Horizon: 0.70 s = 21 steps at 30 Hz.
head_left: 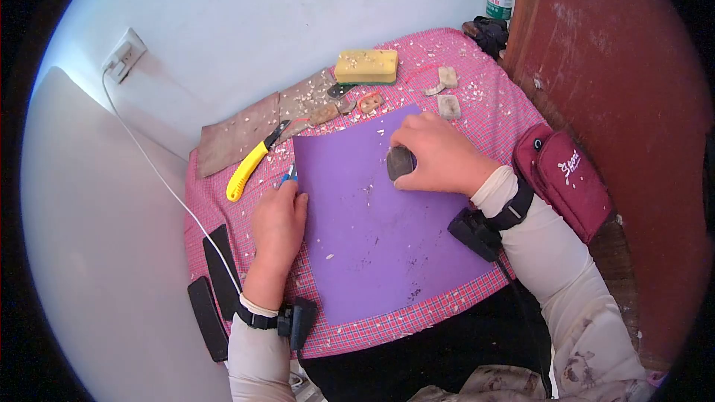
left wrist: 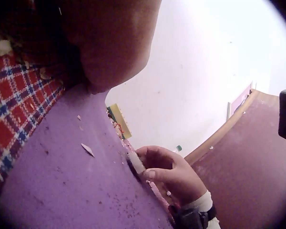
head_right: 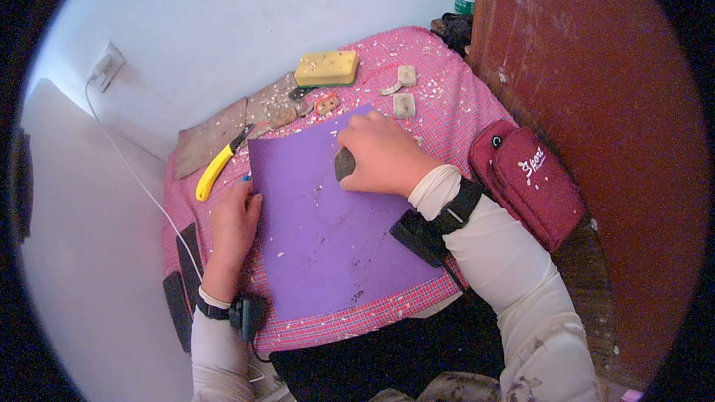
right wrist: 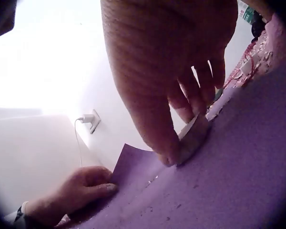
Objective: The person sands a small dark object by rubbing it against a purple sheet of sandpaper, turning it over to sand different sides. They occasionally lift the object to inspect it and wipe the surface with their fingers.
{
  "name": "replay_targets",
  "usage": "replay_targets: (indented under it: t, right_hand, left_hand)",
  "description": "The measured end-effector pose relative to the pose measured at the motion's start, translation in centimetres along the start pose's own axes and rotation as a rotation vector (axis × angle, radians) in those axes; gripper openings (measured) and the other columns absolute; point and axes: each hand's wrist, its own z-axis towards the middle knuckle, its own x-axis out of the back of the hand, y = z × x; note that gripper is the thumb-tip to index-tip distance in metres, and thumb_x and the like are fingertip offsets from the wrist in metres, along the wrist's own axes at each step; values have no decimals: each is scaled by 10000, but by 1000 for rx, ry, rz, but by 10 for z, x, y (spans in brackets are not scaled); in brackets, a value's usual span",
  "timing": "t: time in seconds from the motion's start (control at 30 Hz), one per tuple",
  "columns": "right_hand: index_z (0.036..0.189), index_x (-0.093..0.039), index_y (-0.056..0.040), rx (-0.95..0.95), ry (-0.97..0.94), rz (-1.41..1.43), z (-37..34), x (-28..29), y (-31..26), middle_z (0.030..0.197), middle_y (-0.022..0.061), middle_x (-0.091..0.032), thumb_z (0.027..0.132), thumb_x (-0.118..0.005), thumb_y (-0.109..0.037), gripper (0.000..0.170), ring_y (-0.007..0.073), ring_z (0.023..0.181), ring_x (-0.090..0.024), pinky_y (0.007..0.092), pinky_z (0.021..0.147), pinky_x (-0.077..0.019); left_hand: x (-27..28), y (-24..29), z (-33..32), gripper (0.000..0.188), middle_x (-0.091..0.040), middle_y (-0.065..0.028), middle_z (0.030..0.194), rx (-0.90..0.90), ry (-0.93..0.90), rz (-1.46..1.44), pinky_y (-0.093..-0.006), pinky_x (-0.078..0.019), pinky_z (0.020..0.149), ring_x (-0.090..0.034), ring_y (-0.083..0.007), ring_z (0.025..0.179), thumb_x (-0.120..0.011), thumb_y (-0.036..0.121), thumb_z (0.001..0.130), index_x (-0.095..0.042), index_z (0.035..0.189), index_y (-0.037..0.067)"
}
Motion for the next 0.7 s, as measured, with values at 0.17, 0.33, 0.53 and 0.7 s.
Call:
replay_targets:
  t: [0.17, 0.33, 0.53, 0.7]
  right_hand:
    - [926, -630, -53, 117, -128, 177, -2, -4, -16, 932, 123, -577, 627, -759, -265, 388, 324, 950, -530, 404, 855, -447]
    - [929, -630, -57, 0, 11, 32, -1, 1, -1, 927, 121, -578, 624, -761, -264, 391, 325, 949, -533, 401, 857, -447]
    - [944, -633, -57, 145, -141, 207, -1, -3, -9, 953, 123, -582, 622, -760, -252, 397, 325, 946, -536, 410, 857, -453]
    - [940, -632, -59, 77, -60, 91, 0, 6, -4, 961, 127, -581, 639, -738, -250, 372, 327, 950, -538, 415, 849, -456]
  left_hand:
    - [1, 1, 1, 161, -597, -189, 779, 9, -27, 13, -496, -465, 640, -597, -382, 735, -652, 176, 822, -597, 901, 47]
    - [1, 1, 1, 161, -598, -188, 779, -1, -9, 3, -496, -467, 642, -597, -384, 740, -651, 177, 821, -598, 903, 49]
    - [0, -1, 1, 158, -600, -190, 781, 4, -28, 11, -499, -464, 640, -595, -384, 735, -647, 171, 823, -596, 899, 42]
    - [4, 3, 2, 157, -599, -192, 781, -2, -18, 14, -500, -463, 641, -595, -383, 738, -646, 169, 824, -599, 899, 40]
